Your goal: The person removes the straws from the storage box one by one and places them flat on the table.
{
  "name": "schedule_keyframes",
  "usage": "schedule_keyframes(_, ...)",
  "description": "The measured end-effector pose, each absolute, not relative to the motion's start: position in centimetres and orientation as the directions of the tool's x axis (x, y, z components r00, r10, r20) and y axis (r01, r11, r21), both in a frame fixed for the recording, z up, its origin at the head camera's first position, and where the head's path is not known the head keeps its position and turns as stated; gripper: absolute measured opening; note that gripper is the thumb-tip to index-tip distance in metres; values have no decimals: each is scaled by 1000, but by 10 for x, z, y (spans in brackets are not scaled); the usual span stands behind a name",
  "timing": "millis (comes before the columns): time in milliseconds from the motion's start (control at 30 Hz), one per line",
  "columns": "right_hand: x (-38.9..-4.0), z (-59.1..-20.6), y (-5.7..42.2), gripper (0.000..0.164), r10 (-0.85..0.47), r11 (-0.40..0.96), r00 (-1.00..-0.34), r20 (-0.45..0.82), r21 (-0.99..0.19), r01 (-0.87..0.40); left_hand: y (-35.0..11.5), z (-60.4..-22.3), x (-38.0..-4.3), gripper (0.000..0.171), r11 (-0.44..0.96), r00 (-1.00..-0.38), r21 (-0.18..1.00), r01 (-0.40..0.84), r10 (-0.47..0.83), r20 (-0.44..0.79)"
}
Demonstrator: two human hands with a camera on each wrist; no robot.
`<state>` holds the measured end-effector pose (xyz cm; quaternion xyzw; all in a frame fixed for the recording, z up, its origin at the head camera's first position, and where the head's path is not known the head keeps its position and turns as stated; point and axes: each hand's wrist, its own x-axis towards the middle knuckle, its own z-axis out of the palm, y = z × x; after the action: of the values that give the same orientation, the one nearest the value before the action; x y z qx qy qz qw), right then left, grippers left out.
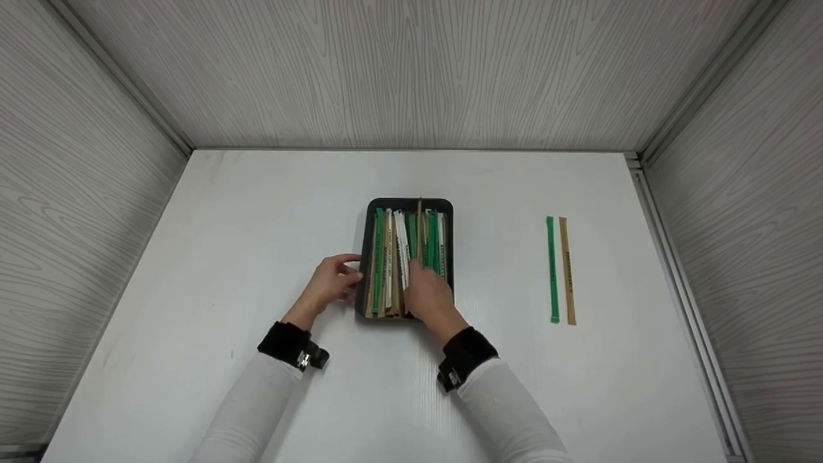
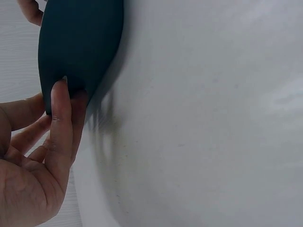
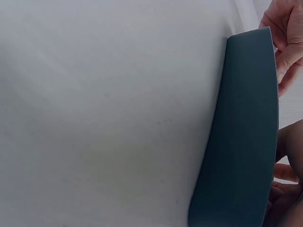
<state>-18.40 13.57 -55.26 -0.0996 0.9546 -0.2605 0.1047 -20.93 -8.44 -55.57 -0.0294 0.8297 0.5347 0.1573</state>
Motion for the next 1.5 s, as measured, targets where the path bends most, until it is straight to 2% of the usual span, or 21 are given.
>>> schedule_keyframes(233, -180, -549, 140, 62, -250, 788, -959, -134, -603, -121, -84, -557, -210, 43, 459, -950, 862, -215, 107, -294)
schedule_keyframes(600, -175, -535, 169, 61, -213, 631, -975, 67, -752, -190, -84, -558, -210, 43, 438, -949, 871, -222, 107, -295)
schedule_keyframes(733, -174, -527, 188, 63, -146, 562, -988, 53, -817, -127, -85, -558, -210, 43, 433, -948, 872, -228, 106, -300)
schedule_keyframes(933, -172, -526, 226, 42, -20, 477, -999, -41, -879, 27, -85, -558, -210, 43, 421, -947, 877, -232, 108, -302)
schedule_keyframes(1167, -166, -538, 277, 40, 94, 476, -989, -116, -867, 148, -86, -559, -210, 42, 435, -950, 873, -222, 105, -294)
schedule_keyframes(1367, -156, -548, 313, 41, 223, 562, -962, -157, -786, 259, -87, -558, -210, 42, 435, -952, 874, -216, 105, -288)
schedule_keyframes(1500, -152, -552, 325, 40, 267, 633, -953, -144, -719, 286, -89, -558, -209, 42, 425, -949, 876, -227, 107, -298)
